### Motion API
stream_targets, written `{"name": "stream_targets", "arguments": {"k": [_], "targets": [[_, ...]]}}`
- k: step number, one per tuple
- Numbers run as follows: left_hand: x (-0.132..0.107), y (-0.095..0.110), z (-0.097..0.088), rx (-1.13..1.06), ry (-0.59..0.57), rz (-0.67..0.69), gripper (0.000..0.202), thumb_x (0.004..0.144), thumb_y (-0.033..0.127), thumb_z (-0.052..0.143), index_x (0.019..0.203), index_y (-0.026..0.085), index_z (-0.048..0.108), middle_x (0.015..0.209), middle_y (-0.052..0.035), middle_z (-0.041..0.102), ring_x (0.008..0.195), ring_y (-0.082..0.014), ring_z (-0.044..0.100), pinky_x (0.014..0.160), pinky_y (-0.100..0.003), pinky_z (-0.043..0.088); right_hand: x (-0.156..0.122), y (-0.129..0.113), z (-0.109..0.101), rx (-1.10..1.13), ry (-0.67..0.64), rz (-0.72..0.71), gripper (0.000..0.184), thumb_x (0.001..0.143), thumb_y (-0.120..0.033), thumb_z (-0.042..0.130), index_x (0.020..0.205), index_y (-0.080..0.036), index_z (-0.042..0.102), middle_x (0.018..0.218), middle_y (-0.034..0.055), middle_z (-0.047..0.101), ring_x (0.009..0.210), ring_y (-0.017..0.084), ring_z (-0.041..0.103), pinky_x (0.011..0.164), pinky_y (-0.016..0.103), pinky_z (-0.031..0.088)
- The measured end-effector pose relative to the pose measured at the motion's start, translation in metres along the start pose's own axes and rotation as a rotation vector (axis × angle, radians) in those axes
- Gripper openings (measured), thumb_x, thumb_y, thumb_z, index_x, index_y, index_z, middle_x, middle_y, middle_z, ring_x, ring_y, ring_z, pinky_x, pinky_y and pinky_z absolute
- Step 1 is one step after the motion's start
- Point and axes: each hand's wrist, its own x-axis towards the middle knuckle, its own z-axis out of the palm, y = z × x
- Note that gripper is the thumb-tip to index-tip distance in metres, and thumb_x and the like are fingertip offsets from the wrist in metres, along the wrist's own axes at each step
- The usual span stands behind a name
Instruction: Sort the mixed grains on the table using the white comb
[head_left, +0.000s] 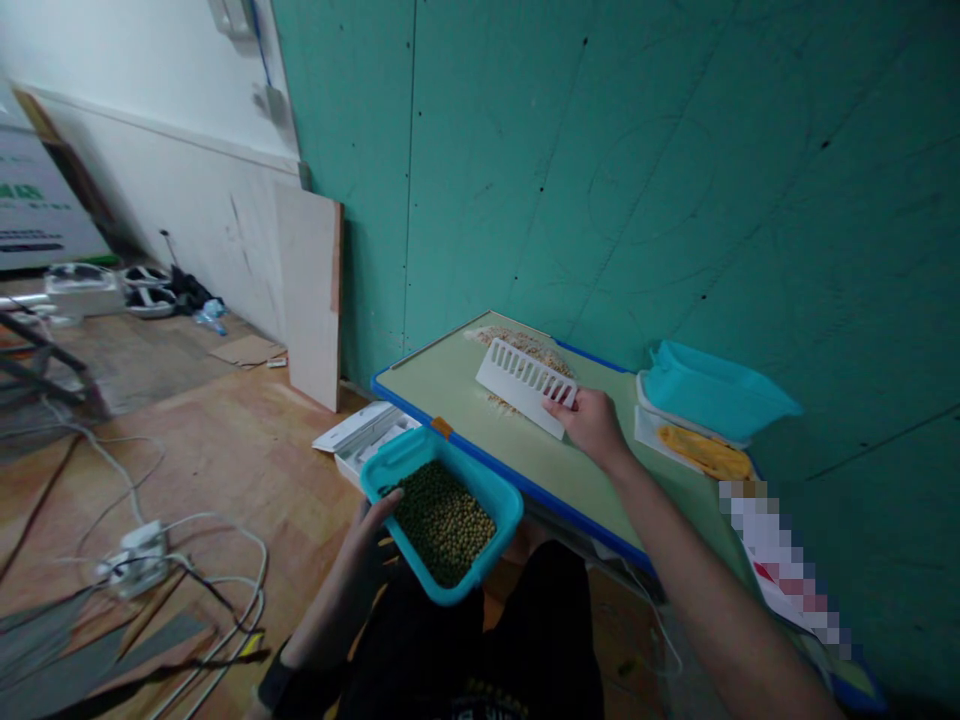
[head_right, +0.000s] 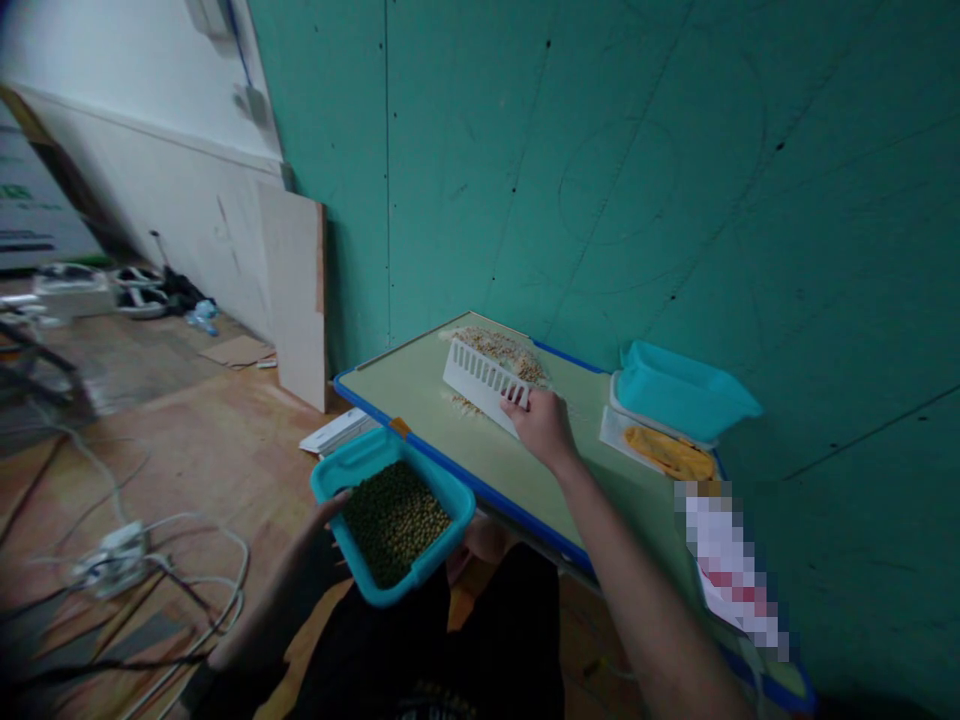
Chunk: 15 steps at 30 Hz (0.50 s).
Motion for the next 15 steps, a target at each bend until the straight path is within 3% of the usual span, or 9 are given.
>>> {"name": "stream_targets", "arguments": {"k": [15], "targets": [[-0.0049, 0.0043, 0.0022, -0.002, -0.005, 0.017, 0.088, 0.073, 0.061, 0.078, 0.15, 0.03, 0.047, 0.11, -0.0099, 0.078, 0.089, -0.0311, 0.076, 0.075, -0.041, 0.057, 0.0056, 0.0022, 0.004, 0.049, -0.023, -0.011, 0.019, 0.082, -0.029, 0.073, 0.09, -0.014, 0.081, 0.087, 0.0105, 0.082, 0.08, 0.027, 0.077, 0.074, 0.034, 0.057]]}}
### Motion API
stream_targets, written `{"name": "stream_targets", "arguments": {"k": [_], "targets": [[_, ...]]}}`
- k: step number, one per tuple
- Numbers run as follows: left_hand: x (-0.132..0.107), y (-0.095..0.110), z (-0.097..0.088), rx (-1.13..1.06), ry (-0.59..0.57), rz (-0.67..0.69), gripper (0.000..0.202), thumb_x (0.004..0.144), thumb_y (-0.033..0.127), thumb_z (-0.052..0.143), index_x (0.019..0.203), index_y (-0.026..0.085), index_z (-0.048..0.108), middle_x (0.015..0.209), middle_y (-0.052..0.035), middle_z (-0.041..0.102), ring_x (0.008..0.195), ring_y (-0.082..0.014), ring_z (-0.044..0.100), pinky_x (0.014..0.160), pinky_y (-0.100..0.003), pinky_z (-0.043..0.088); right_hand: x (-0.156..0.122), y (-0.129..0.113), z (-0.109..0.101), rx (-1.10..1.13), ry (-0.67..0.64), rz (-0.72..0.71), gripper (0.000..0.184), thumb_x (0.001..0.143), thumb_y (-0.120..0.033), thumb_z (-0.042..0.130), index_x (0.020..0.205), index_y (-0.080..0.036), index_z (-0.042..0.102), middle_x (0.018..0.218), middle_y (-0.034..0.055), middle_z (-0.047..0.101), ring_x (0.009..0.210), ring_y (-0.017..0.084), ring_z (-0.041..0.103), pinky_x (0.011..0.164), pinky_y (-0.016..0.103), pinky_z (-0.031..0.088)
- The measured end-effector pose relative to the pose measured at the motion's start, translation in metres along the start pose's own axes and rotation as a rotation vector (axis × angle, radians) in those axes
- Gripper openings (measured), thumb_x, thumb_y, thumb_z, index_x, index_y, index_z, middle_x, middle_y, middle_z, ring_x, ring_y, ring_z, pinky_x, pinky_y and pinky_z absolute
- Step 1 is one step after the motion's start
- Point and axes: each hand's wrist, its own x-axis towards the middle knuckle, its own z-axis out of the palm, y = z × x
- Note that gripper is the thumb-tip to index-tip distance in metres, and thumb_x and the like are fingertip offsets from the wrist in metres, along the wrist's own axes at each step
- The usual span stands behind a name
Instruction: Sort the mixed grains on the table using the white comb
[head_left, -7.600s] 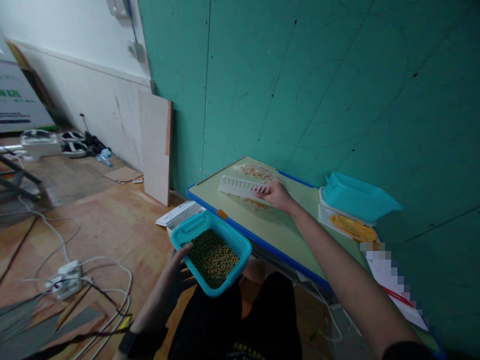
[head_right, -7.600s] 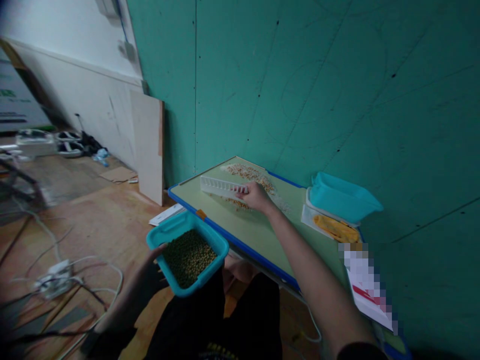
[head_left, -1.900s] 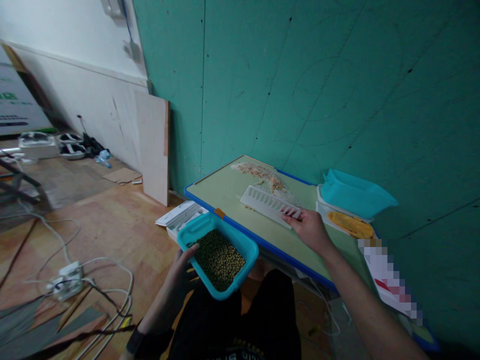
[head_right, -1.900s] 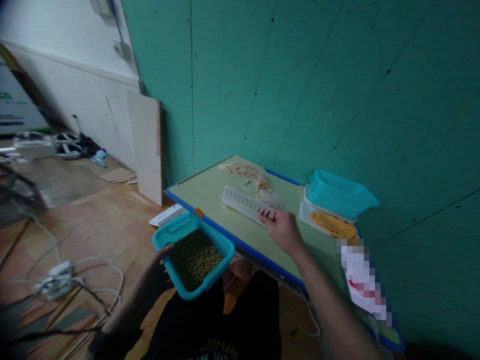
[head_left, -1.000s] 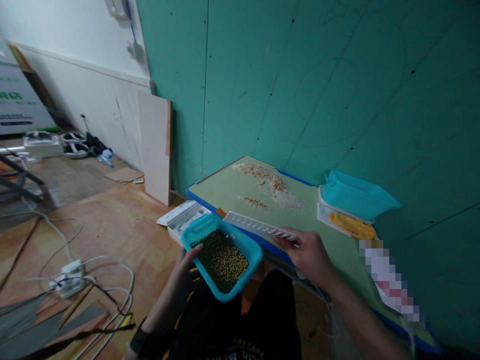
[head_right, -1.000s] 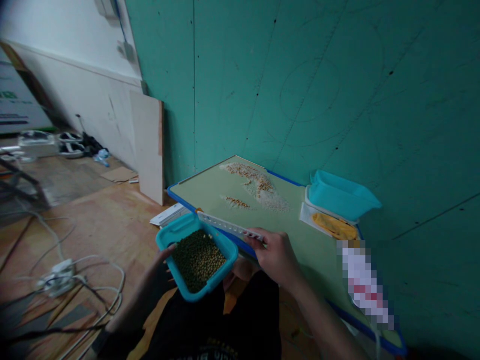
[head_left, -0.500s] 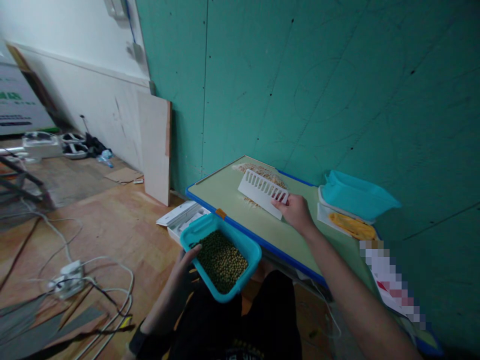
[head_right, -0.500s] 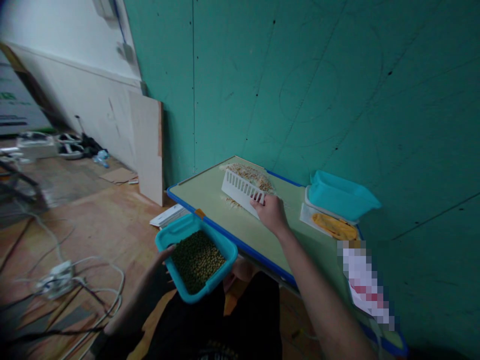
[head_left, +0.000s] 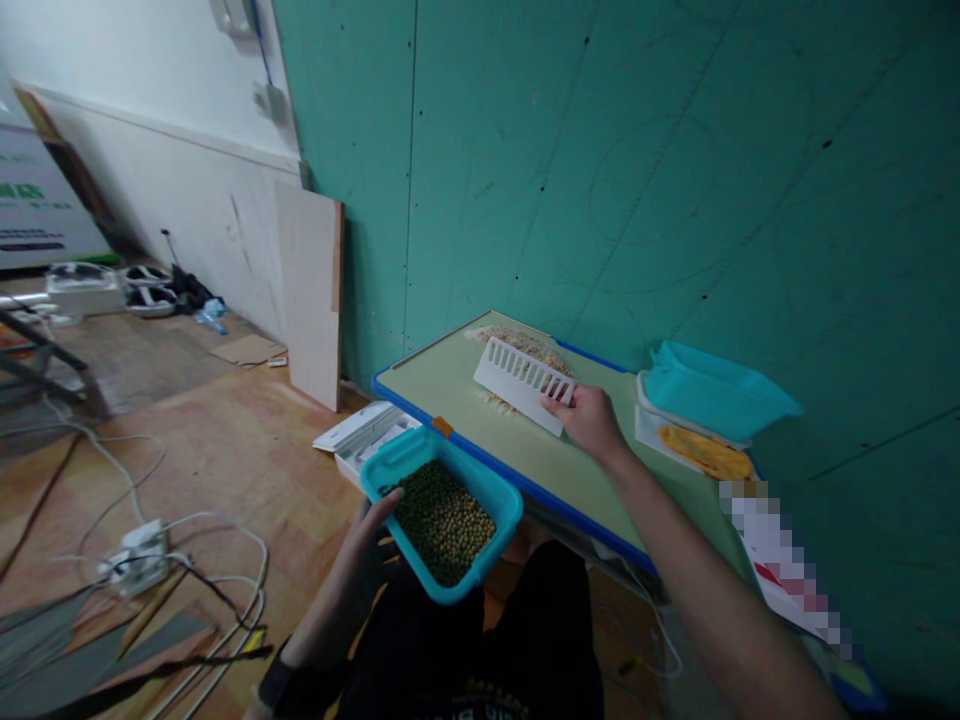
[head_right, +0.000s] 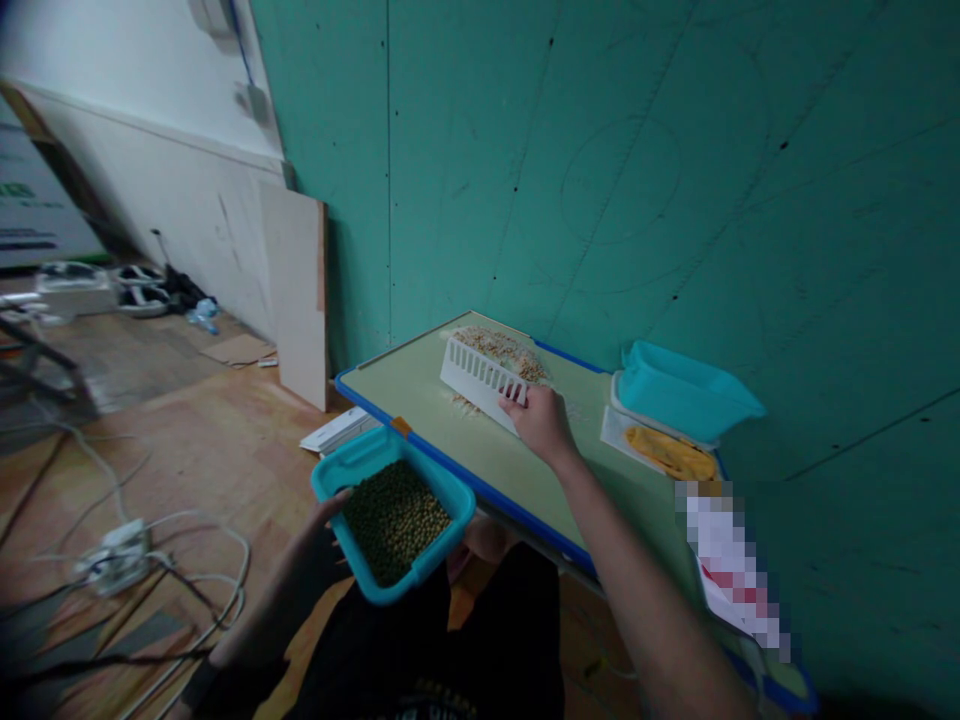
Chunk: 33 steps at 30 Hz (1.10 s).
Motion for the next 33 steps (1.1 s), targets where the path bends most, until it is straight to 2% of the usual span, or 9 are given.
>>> {"name": "stream_targets", "arguments": {"k": [6, 11, 20, 27, 33], "targets": [[0.003, -0.001, -0.003, -0.001, 0.005, -0.001, 0.086, 0.073, 0.062, 0.078, 0.146, 0.027, 0.049, 0.11, -0.0112, 0.078, 0.095, -0.0334, 0.075, 0.074, -0.041, 0.057, 0.0, 0.002, 0.002, 0.06, -0.02, -0.008, 0.018, 0.08, -0.029, 0.073, 0.088, -0.015, 0.081, 0.084, 0.0078, 0.082, 0.077, 0.026, 0.076, 0.075, 0.034, 0.058], [0.001, -0.001, -0.002, 0.005, 0.002, -0.01, 0.087, 0.074, 0.062, 0.077, 0.149, 0.029, 0.047, 0.11, -0.0103, 0.077, 0.092, -0.0321, 0.075, 0.075, -0.041, 0.056, 0.0, -0.001, 0.002, 0.1, -0.064, 0.008, 0.018, 0.079, -0.029, 0.073, 0.085, -0.013, 0.081, 0.082, 0.0084, 0.081, 0.077, 0.027, 0.076, 0.076, 0.037, 0.059], [-0.002, 0.002, 0.001, 0.014, 0.011, -0.006, 0.088, 0.075, 0.063, 0.075, 0.151, 0.029, 0.045, 0.112, -0.011, 0.077, 0.094, -0.0318, 0.074, 0.077, -0.04, 0.056, -0.003, -0.002, 0.001, 0.318, -0.162, 0.059, 0.022, 0.077, -0.029, 0.074, 0.091, -0.013, 0.081, 0.087, 0.0084, 0.081, 0.085, 0.028, 0.077, 0.08, 0.038, 0.061], [-0.003, 0.0, -0.001, 0.007, 0.002, 0.008, 0.089, 0.073, 0.064, 0.077, 0.148, 0.027, 0.048, 0.11, -0.0114, 0.077, 0.09, -0.0314, 0.075, 0.076, -0.041, 0.055, -0.006, -0.01, -0.002, 0.368, -0.213, 0.056, 0.021, 0.076, -0.028, 0.074, 0.089, -0.013, 0.081, 0.087, 0.0082, 0.081, 0.083, 0.027, 0.077, 0.079, 0.037, 0.06], [-0.003, 0.0, 0.002, 0.011, 0.004, -0.004, 0.09, 0.075, 0.063, 0.076, 0.152, 0.03, 0.044, 0.113, -0.0107, 0.077, 0.086, -0.0294, 0.076, 0.075, -0.04, 0.056, -0.011, -0.012, -0.003, 0.385, -0.22, 0.036, 0.023, 0.076, -0.031, 0.074, 0.089, -0.013, 0.081, 0.087, 0.0094, 0.081, 0.084, 0.027, 0.077, 0.081, 0.038, 0.06]]}}
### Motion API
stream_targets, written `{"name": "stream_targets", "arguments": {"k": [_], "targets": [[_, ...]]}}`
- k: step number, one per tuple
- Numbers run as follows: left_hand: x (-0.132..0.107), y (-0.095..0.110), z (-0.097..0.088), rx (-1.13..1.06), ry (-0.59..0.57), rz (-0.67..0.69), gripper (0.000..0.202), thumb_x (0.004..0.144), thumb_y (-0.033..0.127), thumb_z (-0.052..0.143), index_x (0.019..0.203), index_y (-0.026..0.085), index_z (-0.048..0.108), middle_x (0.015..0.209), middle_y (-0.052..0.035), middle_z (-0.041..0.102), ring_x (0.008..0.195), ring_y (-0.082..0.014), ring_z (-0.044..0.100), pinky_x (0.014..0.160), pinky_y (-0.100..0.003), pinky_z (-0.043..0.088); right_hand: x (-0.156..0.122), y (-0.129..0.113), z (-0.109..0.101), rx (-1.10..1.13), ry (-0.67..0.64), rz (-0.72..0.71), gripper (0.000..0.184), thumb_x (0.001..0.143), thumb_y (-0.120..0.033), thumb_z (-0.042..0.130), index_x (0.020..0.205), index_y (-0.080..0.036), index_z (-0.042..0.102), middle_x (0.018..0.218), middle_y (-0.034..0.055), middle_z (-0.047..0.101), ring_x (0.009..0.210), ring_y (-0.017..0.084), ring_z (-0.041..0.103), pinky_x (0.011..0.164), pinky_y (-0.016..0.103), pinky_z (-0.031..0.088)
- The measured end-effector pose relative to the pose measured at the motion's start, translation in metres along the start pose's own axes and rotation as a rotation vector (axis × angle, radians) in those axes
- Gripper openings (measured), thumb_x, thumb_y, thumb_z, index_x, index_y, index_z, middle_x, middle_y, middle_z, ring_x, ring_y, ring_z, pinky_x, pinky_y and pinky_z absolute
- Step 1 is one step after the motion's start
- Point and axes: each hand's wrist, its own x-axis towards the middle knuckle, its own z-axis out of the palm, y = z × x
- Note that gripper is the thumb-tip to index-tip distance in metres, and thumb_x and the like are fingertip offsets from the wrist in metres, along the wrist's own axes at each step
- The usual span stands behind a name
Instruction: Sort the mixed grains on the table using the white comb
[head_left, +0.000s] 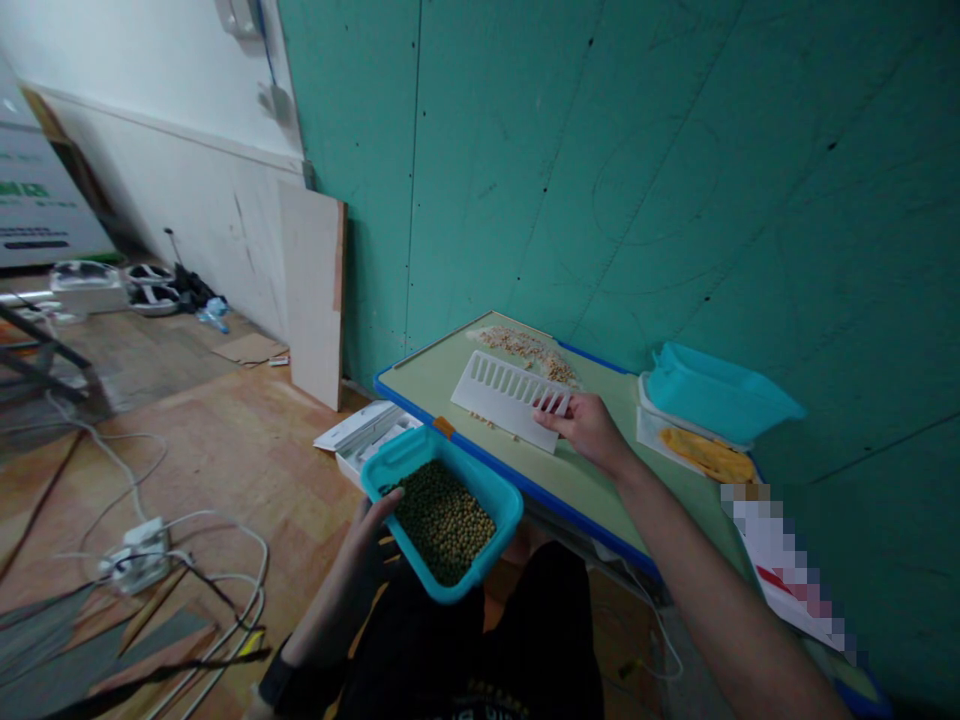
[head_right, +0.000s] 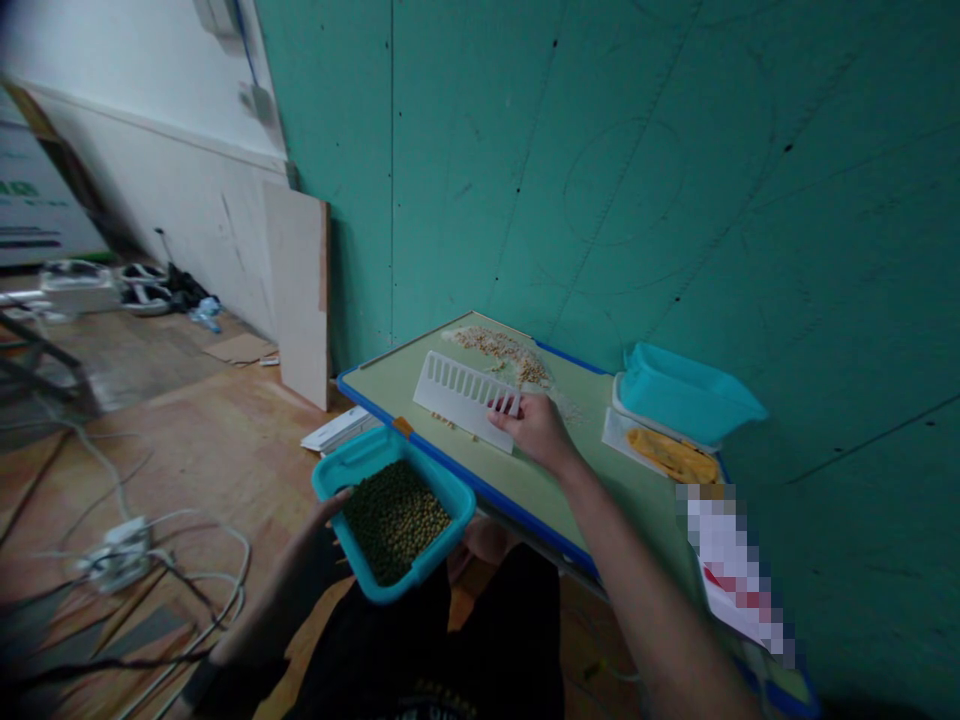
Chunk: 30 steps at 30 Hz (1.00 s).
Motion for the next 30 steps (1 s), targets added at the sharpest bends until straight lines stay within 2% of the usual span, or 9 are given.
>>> {"name": "stream_targets", "arguments": {"k": [9, 17, 22, 30], "targets": [[0.0, -0.001, 0.0, 0.014, -0.017, -0.005, 0.09, 0.075, 0.065, 0.075, 0.152, 0.03, 0.045, 0.111, -0.0101, 0.078, 0.086, -0.0309, 0.076, 0.071, -0.039, 0.056, -0.007, -0.002, 0.001, 0.023, 0.008, -0.029, 0.024, 0.075, -0.036, 0.074, 0.086, -0.015, 0.081, 0.085, 0.0079, 0.081, 0.079, 0.026, 0.076, 0.074, 0.036, 0.059], [0.008, -0.004, -0.002, 0.001, -0.015, -0.009, 0.09, 0.072, 0.064, 0.077, 0.15, 0.031, 0.047, 0.117, -0.0114, 0.077, 0.095, -0.0334, 0.075, 0.076, -0.042, 0.059, -0.013, -0.002, -0.001, 0.038, 0.013, -0.017, 0.028, 0.073, -0.039, 0.074, 0.087, -0.015, 0.081, 0.084, 0.0079, 0.081, 0.076, 0.027, 0.076, 0.07, 0.037, 0.059], [0.005, -0.003, 0.0, -0.002, 0.003, 0.001, 0.086, 0.073, 0.064, 0.077, 0.148, 0.03, 0.051, 0.116, -0.0115, 0.077, 0.098, -0.0338, 0.075, 0.08, -0.043, 0.059, -0.017, -0.005, -0.002, 0.051, -0.009, -0.018, 0.027, 0.072, -0.04, 0.074, 0.085, -0.016, 0.081, 0.085, 0.008, 0.082, 0.08, 0.027, 0.077, 0.071, 0.037, 0.06], [0.0, -0.001, 0.004, -0.002, -0.01, 0.005, 0.083, 0.077, 0.063, 0.074, 0.148, 0.031, 0.048, 0.121, -0.0114, 0.074, 0.1, -0.0331, 0.074, 0.08, -0.042, 0.059, -0.03, 0.002, -0.021, -0.035, 0.027, -0.017, 0.03, 0.074, -0.042, 0.075, 0.088, -0.016, 0.081, 0.085, 0.009, 0.082, 0.08, 0.029, 0.077, 0.073, 0.04, 0.062]]}}
